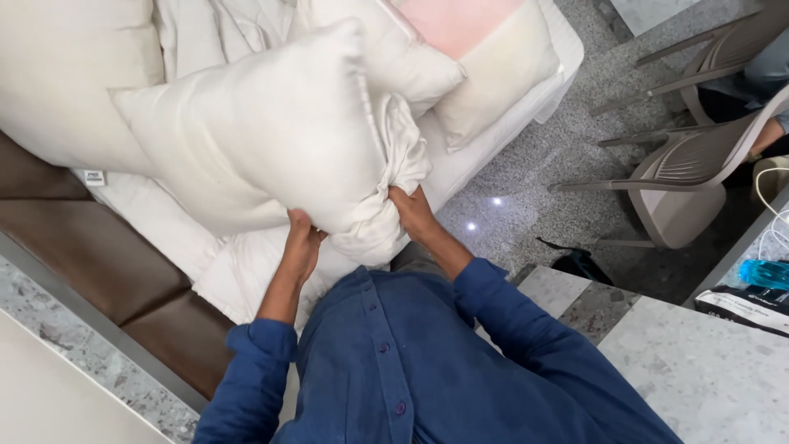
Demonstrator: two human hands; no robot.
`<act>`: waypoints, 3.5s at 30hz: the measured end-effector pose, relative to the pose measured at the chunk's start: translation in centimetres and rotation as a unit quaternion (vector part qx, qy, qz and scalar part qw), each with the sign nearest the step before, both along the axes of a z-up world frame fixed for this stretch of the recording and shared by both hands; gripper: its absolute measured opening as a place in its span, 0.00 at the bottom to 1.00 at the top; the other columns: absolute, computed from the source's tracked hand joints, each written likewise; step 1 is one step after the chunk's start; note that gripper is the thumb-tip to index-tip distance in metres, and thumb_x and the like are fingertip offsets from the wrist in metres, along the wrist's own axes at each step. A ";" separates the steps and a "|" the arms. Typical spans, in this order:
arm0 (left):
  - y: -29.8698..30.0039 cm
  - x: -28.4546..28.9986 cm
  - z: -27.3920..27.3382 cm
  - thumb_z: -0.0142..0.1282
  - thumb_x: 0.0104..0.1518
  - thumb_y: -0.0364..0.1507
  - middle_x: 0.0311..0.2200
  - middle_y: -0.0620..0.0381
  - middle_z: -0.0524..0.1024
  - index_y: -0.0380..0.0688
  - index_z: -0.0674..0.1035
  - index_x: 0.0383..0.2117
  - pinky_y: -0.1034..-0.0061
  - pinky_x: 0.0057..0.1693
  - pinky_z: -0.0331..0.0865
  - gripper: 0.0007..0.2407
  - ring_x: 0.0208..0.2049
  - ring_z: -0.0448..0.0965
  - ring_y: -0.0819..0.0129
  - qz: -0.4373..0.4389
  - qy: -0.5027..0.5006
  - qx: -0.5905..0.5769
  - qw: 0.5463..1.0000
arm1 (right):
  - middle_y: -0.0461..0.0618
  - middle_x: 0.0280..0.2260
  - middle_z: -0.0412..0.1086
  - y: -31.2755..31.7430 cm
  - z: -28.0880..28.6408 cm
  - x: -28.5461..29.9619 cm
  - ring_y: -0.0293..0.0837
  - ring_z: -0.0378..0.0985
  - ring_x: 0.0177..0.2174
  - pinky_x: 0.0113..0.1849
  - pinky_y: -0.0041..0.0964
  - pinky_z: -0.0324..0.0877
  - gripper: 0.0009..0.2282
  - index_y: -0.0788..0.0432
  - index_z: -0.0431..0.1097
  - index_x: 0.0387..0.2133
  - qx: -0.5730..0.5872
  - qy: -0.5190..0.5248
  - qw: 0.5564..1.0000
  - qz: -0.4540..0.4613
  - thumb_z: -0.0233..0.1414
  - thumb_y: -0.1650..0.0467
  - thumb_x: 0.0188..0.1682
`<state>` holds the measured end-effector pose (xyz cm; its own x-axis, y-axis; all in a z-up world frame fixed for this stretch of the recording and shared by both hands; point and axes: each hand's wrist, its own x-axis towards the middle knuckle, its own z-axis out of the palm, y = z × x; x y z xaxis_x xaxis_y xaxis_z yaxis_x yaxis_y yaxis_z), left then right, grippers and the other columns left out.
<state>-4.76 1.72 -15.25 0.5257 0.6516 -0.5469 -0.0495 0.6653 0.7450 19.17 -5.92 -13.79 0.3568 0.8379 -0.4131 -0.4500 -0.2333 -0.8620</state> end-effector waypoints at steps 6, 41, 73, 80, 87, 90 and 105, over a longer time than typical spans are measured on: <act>-0.3 -1.1 3.9 0.35 0.60 0.62 0.76 0.44 0.48 0.38 0.45 0.76 0.59 0.71 0.56 0.46 0.72 0.55 0.53 0.009 -0.253 0.061 0.965 | 0.51 0.56 0.68 1.5 10.4 2.0 0.43 0.69 0.56 0.59 0.37 0.65 0.22 0.68 0.59 0.61 0.220 -0.165 0.956 0.103 0.49 0.76 0.52; -2.5 -7.1 13.5 0.51 0.34 0.18 0.16 0.53 0.67 0.40 0.68 0.12 0.68 0.36 0.56 0.05 0.21 0.64 0.59 0.201 0.223 0.642 0.705 | 0.60 0.51 0.75 -6.5 -9.7 5.1 0.53 0.78 0.49 0.51 0.46 0.72 0.27 0.68 0.67 0.57 -0.201 -0.092 0.959 0.175 0.58 0.69 0.42; -1.4 -10.2 15.6 0.50 0.58 0.30 0.61 0.42 0.64 0.40 0.74 0.45 0.61 0.71 0.48 0.12 0.65 0.59 0.48 0.356 0.233 0.478 0.769 | 0.56 0.66 0.55 11.1 -2.4 3.0 0.47 0.60 0.61 0.59 0.41 0.58 0.29 0.62 0.50 0.67 -0.067 -0.140 0.892 0.424 0.39 0.57 0.56; 1.8 -22.0 -7.8 0.66 0.45 0.41 0.59 0.31 0.64 0.36 0.51 0.69 0.47 0.59 0.68 0.46 0.57 0.69 0.39 0.249 0.205 -0.003 0.947 | 0.59 0.59 0.67 8.0 3.5 -4.0 0.46 0.72 0.53 0.54 0.37 0.67 0.33 0.68 0.59 0.64 -0.140 0.021 0.904 0.404 0.46 0.53 0.54; -0.5 -28.3 -7.1 0.64 0.49 0.40 0.58 0.33 0.70 0.33 0.60 0.70 0.55 0.57 0.71 0.41 0.55 0.75 0.43 0.180 0.199 0.000 0.963 | 0.57 0.51 0.72 5.7 8.0 -8.0 0.45 0.75 0.48 0.49 0.36 0.70 0.35 0.68 0.62 0.61 -0.100 0.015 0.936 0.337 0.56 0.54 0.48; 0.7 -25.7 -0.2 0.61 0.50 0.37 0.57 0.33 0.70 0.35 0.59 0.70 0.57 0.56 0.71 0.39 0.54 0.75 0.45 0.193 0.216 0.015 0.957 | 0.56 0.49 0.74 7.9 10.5 -6.0 0.45 0.76 0.46 0.47 0.35 0.71 0.35 0.68 0.63 0.60 -0.088 0.013 0.946 0.312 0.58 0.54 0.46; 1.5 -0.3 6.4 0.55 0.58 0.41 0.63 0.40 0.67 0.35 0.57 0.69 0.61 0.60 0.70 0.35 0.59 0.72 0.52 0.030 0.000 -0.077 0.997 | 0.56 0.45 0.76 -2.4 18.3 7.3 0.43 0.79 0.43 0.47 0.38 0.75 0.22 0.71 0.69 0.54 0.098 -0.145 0.985 -0.009 0.62 0.69 0.48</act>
